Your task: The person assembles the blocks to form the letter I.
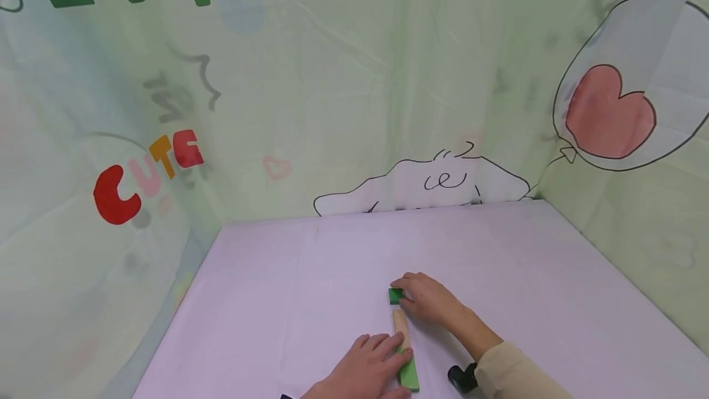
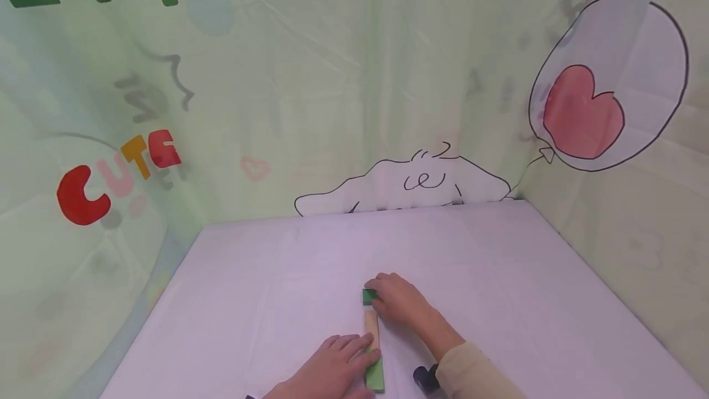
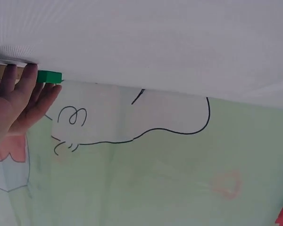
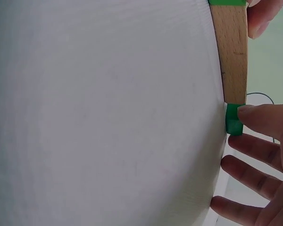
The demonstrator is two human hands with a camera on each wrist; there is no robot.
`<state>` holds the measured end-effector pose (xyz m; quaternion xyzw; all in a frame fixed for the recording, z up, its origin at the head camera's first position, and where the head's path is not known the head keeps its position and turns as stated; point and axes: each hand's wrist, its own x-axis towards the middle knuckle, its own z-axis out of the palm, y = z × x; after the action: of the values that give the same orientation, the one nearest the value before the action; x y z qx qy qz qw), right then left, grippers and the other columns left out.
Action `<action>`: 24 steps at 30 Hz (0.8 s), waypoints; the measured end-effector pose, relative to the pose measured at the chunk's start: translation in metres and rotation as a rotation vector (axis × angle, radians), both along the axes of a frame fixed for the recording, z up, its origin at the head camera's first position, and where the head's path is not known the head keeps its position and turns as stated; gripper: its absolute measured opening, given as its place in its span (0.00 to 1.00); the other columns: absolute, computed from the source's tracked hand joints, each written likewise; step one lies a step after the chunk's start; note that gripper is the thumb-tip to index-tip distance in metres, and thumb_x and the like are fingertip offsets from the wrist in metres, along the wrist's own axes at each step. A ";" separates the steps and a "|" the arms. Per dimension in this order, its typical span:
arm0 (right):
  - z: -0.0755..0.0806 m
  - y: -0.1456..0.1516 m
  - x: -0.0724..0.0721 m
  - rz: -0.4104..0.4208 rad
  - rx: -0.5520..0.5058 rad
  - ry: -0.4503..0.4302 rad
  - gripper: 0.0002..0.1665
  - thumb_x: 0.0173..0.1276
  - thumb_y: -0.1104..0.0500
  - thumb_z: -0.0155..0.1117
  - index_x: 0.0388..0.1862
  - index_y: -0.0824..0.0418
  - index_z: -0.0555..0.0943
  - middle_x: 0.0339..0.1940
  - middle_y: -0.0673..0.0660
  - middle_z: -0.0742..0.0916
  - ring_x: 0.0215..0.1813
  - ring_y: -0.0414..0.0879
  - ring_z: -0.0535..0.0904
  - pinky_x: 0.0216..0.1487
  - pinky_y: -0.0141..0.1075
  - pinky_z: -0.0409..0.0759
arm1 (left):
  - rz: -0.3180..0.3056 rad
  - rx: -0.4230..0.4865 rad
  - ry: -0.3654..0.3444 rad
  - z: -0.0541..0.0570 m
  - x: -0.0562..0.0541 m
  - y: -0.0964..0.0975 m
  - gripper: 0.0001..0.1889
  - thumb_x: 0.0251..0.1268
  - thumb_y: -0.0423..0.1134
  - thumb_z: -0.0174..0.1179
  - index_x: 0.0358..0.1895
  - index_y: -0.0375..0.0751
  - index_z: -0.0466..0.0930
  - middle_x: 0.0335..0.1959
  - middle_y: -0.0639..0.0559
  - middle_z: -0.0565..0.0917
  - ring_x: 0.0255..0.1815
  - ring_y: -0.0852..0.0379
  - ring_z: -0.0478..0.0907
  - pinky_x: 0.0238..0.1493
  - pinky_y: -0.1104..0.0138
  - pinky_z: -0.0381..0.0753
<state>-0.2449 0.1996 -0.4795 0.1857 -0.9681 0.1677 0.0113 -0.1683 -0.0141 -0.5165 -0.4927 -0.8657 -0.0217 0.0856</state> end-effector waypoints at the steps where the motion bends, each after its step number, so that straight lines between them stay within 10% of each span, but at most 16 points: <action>1: 0.001 0.000 0.000 -0.001 -0.004 -0.003 0.20 0.67 0.63 0.72 0.58 0.61 0.86 0.54 0.57 0.88 0.57 0.53 0.84 0.60 0.49 0.82 | 0.006 0.004 -0.030 0.002 -0.001 0.000 0.30 0.81 0.67 0.38 0.73 0.57 0.70 0.73 0.55 0.74 0.67 0.57 0.76 0.56 0.63 0.78; 15: 0.006 0.003 0.005 -0.032 -0.089 -0.037 0.22 0.71 0.62 0.66 0.63 0.59 0.82 0.54 0.55 0.87 0.57 0.53 0.84 0.61 0.52 0.82 | 0.057 0.071 -0.256 0.029 -0.016 0.007 0.27 0.83 0.61 0.41 0.73 0.54 0.70 0.63 0.64 0.80 0.61 0.60 0.79 0.52 0.65 0.78; 24: 0.003 0.006 0.002 -0.070 -0.126 -0.047 0.23 0.72 0.57 0.67 0.65 0.58 0.82 0.52 0.54 0.87 0.53 0.49 0.83 0.58 0.52 0.82 | 0.082 0.196 -0.241 0.037 -0.027 0.001 0.24 0.83 0.55 0.47 0.73 0.52 0.72 0.68 0.52 0.76 0.63 0.54 0.76 0.57 0.61 0.79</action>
<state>-0.2428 0.2060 -0.4762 0.1466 -0.9616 0.2319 0.0061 -0.1949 -0.0130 -0.4793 -0.4399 -0.8829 -0.1616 0.0299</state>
